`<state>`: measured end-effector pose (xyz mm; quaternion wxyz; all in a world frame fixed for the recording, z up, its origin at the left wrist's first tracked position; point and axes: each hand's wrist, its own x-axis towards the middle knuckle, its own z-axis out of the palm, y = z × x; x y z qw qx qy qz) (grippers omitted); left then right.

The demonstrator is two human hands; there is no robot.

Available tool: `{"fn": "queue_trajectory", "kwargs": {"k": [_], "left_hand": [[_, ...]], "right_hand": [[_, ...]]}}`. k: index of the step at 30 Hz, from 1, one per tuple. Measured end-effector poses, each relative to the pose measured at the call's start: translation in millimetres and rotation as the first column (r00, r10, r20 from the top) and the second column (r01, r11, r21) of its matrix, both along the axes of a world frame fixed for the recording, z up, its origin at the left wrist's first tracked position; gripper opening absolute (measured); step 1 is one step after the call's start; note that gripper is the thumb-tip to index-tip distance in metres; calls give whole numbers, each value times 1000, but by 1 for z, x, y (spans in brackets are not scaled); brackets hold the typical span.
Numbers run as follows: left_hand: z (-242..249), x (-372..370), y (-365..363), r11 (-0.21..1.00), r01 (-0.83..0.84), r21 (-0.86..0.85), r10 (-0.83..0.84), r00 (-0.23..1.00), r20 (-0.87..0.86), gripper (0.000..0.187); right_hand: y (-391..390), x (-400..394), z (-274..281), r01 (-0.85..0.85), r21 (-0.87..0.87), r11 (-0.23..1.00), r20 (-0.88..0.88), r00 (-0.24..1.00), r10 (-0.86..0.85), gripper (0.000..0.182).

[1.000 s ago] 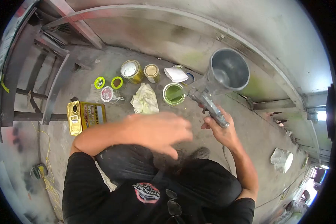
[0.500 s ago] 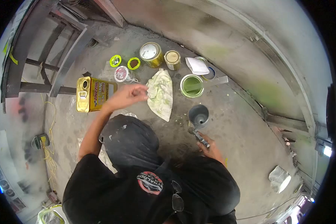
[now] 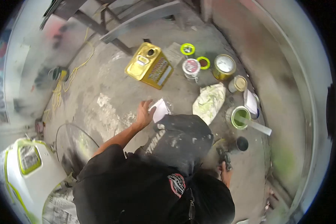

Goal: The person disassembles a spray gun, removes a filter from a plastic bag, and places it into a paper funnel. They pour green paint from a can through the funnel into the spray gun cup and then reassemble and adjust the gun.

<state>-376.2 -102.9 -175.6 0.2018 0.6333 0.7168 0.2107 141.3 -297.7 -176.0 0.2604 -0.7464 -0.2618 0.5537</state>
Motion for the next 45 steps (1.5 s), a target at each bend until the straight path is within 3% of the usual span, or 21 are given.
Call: {"fn": "queue_trajectory", "kwargs": {"k": [2,3,6,7,10,13,16,17,20,21,24,27,30,32,36,39,42,43,44,45], "left_hand": [[-14,-8,-20,998,-57,-11,54,983,-177,76],[0,-1,-23,966,-119,-228,85,984,-156,92],[-33,-5,-39,947,-103,-303,140,985,100,101],[-40,-3,-37,937,-151,-315,193,975,106,104],[-38,14,-23,903,-353,-245,344,936,-79,105],[-39,13,-5,933,-304,-191,253,934,-252,89],[-46,-2,8,836,-221,-502,171,975,-145,66],[-48,-4,5,894,-169,-416,89,975,-205,45],[-44,-6,10,952,-49,-303,92,987,130,33],[-2,16,21,960,-59,-273,117,972,201,20],[55,52,54,966,68,-248,117,743,659,20],[125,96,96,946,210,-249,120,488,865,23],[150,131,126,882,434,-184,105,200,974,27],[157,153,136,829,531,-174,98,167,981,28],[173,188,142,722,677,-141,37,166,985,29],[176,203,142,675,720,-161,67,158,985,36],[175,223,139,701,703,-121,-270,418,868,48],[173,231,135,700,714,-2,-400,394,828,71],[177,232,131,702,712,11,-476,459,750,84],[188,237,128,665,746,34,-561,469,682,97]], "right_hand": [[-7,22,-7,-90,-101,991,128,986,103,40],[-11,33,-8,-134,-48,990,108,984,138,42],[-10,57,4,-178,63,982,96,980,172,51],[-8,64,16,-154,69,986,117,982,145,53],[7,95,59,-188,105,977,192,967,165,60],[43,105,114,-284,207,936,318,925,210,61],[97,84,173,-441,174,880,481,818,315,54],[117,69,188,-526,197,827,543,761,355,52],[172,12,224,-657,240,715,586,685,433,46],[186,-6,231,-690,253,678,585,667,461,42],[211,-42,220,-763,382,520,622,629,466,33],[223,-69,218,-633,500,591,457,773,440,28],[225,-79,226,-439,567,697,229,897,379,29],[225,-80,234,-255,525,812,12,956,292,31],[225,-78,244,78,544,836,-252,965,74,31],[218,-70,240,144,545,826,-341,938,61,26],[213,-66,233,160,495,854,-360,932,34,22],[213,-69,229,183,528,829,-335,942,6,17],[213,-72,228,204,534,821,-318,948,-29,16],[215,-76,221,309,497,811,-449,891,-64,16]]}}
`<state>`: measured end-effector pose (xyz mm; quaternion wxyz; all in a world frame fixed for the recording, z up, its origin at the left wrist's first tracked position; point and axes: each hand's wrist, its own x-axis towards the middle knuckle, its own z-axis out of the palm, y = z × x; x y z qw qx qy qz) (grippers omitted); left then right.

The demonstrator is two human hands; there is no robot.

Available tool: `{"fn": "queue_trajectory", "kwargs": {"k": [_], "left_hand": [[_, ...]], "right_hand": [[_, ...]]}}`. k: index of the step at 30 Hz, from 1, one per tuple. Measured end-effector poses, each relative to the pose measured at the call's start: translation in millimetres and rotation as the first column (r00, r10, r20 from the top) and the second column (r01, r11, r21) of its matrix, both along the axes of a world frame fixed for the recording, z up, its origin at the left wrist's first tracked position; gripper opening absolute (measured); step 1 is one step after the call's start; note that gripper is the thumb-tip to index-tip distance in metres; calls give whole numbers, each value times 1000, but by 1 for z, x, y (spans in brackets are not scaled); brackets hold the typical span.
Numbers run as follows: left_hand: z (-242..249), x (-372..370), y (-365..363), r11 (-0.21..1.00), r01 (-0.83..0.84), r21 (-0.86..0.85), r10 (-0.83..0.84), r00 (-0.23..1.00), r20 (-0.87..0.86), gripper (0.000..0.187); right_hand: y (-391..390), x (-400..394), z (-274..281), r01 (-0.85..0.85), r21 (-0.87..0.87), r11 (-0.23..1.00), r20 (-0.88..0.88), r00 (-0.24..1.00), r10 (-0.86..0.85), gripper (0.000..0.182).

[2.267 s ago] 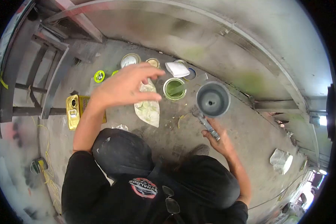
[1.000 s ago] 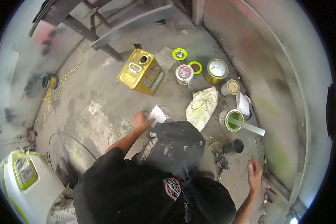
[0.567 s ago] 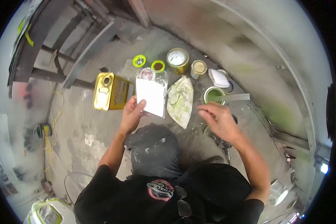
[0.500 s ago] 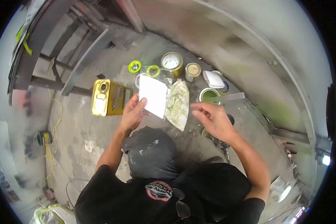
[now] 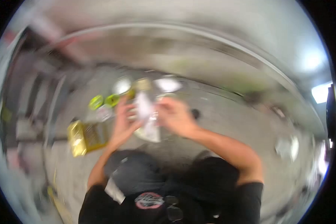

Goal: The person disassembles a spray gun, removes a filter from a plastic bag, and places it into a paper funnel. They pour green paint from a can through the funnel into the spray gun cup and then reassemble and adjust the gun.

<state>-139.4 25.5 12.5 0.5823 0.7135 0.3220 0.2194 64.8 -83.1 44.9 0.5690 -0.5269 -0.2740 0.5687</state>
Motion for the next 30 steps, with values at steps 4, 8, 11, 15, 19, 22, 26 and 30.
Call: {"fn": "queue_trajectory", "kwargs": {"k": [4,8,11,15,19,22,26,30], "left_hand": [[-3,20,13,994,94,61,-90,994,-60,128],[-4,51,14,966,247,-73,-234,961,151,102],[-19,54,35,894,362,-263,-287,915,284,83],[-14,78,45,702,454,-549,-245,878,412,62],[35,114,28,712,436,-551,-179,871,457,55],[30,127,21,651,517,-556,-187,819,542,46],[-8,130,7,886,380,-267,-282,897,340,37],[70,145,-15,877,315,-362,-107,864,492,43]], "right_hand": [[16,-3,-21,56,370,927,352,915,-196,18],[14,10,0,166,492,855,377,844,-381,25],[-11,32,36,160,360,919,206,947,-246,25],[-19,49,28,222,463,858,456,770,-446,24],[-34,70,8,371,466,803,632,496,-596,49],[-53,81,34,275,83,958,336,897,-287,59],[-61,76,41,182,52,982,106,977,-186,40],[-61,91,35,112,68,991,92,989,-118,36]]}}
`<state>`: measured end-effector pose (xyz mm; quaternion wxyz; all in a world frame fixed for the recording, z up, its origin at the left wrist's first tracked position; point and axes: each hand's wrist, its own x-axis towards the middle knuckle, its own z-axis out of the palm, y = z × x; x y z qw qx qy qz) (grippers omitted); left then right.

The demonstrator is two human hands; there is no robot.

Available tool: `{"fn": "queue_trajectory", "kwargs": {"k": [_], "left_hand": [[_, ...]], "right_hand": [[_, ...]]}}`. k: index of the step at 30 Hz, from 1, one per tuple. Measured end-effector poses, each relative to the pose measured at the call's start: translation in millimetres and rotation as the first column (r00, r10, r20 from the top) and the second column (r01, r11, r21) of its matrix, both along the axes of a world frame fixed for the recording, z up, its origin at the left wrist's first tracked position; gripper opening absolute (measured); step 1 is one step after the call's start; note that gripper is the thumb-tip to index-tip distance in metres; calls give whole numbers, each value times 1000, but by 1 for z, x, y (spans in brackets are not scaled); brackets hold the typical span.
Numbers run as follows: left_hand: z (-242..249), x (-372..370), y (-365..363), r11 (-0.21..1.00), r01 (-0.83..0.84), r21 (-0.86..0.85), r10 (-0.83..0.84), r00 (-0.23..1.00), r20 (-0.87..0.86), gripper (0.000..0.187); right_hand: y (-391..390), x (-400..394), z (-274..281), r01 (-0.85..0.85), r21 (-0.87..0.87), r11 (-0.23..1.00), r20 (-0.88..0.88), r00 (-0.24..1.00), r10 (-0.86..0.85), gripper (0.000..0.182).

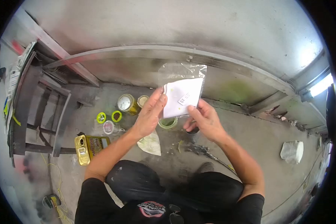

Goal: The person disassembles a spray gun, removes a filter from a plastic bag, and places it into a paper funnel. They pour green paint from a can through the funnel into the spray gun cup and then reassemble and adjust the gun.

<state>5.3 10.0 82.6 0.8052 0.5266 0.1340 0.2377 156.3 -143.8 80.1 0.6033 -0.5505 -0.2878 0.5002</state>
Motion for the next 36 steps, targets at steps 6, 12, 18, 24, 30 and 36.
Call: {"fn": "queue_trajectory", "kwargs": {"k": [6,12,18,24,30,36], "left_hand": [[21,-15,22,890,-236,391,203,971,123,37],[16,-26,34,801,-325,503,324,942,92,17],[18,-26,34,825,-382,417,350,924,154,15],[31,-27,28,862,-303,406,312,949,45,16],[17,-32,42,640,-249,727,252,962,107,14],[33,-30,36,880,-27,474,64,996,-62,21]], "right_hand": [[-1,1,10,-60,17,998,96,994,58,32],[1,0,9,-76,-10,997,147,986,77,30],[4,3,1,-35,-50,998,93,995,39,31],[5,2,3,-43,-41,998,225,973,51,31],[5,5,9,-14,-114,993,279,959,45,30],[3,11,8,-8,-78,997,260,965,28,29]]}}
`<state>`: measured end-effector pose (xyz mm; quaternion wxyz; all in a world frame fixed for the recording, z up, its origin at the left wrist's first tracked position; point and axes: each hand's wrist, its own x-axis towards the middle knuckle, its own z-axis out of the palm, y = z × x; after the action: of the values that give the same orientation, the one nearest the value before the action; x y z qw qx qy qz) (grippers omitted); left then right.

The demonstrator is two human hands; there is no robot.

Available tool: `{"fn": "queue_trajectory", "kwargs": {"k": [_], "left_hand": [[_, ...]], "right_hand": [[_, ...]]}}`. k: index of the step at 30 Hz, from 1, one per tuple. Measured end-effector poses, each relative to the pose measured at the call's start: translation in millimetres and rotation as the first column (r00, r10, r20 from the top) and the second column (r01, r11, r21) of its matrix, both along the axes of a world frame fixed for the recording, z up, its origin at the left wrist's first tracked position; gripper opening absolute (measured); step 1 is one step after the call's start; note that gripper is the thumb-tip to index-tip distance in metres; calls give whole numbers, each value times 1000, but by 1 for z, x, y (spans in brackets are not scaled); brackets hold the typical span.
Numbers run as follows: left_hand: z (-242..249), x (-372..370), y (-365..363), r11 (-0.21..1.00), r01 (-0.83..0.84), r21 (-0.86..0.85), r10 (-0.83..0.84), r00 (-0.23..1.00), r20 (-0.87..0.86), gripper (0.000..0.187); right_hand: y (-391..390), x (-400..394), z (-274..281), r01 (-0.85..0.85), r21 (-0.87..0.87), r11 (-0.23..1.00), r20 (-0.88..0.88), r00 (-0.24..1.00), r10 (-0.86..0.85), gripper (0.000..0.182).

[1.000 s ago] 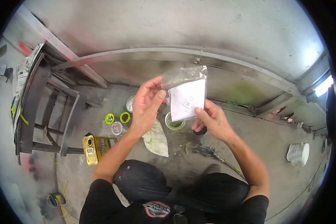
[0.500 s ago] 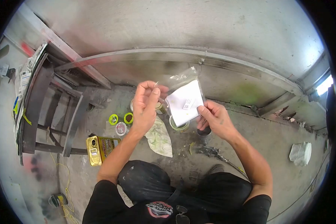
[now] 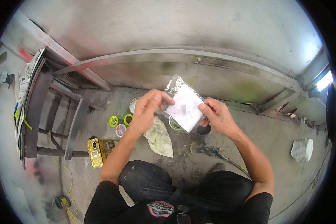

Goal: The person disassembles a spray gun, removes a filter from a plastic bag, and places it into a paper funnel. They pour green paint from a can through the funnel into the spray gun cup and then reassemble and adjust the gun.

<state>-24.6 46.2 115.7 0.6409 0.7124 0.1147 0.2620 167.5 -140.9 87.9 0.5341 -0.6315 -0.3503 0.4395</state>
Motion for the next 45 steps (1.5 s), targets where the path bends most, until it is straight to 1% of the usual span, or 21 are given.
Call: {"fn": "queue_trajectory", "kwargs": {"k": [4,7,10,13,16,19,22,25,28,31,34,37,40,45], "left_hand": [[3,-8,11,1000,22,-12,-24,987,-157,27],[2,-12,16,989,107,-99,-127,967,-222,21],[-1,-11,9,991,90,-96,-109,973,-204,15],[4,-8,6,995,78,64,-61,970,-235,13],[2,-10,8,991,75,112,-40,956,-290,11],[-2,-9,6,992,125,-31,-128,958,-256,10],[-1,-9,6,988,149,-30,-152,957,-248,10],[-1,-12,9,978,195,-79,-208,946,-249,10],[-2,-13,11,971,207,-117,-230,942,-242,11],[2,-13,9,952,254,-169,-286,936,-206,12],[-4,-15,9,950,271,-158,-301,928,-221,12],[-3,-13,7,948,271,-167,-300,936,-184,12],[-3,-13,7,943,267,-197,-302,937,-176,12],[-9,-12,8,940,284,-189,-316,934,-169,13]], "right_hand": [[-2,9,1,-65,55,996,-1,998,65,26],[-1,12,0,-79,70,994,54,996,76,27],[0,14,-2,-60,78,995,65,996,55,29],[0,13,-4,-58,94,994,70,996,52,29],[1,12,-1,-69,79,994,109,992,60,30],[2,11,-1,-76,73,994,147,987,64,29],[2,11,-1,-84,66,994,131,989,75,30],[2,12,1,-116,42,992,101,989,111,31],[0,15,4,-163,42,986,3,987,163,32],[-1,19,1,-205,63,977,-1,979,205,32],[-1,23,-4,-226,68,972,-1,974,226,33],[0,22,-6,-193,73,978,6,981,193,34],[0,23,-7,-205,82,975,12,979,205,34],[-2,26,-11,-212,71,975,7,977,212,35]]}}
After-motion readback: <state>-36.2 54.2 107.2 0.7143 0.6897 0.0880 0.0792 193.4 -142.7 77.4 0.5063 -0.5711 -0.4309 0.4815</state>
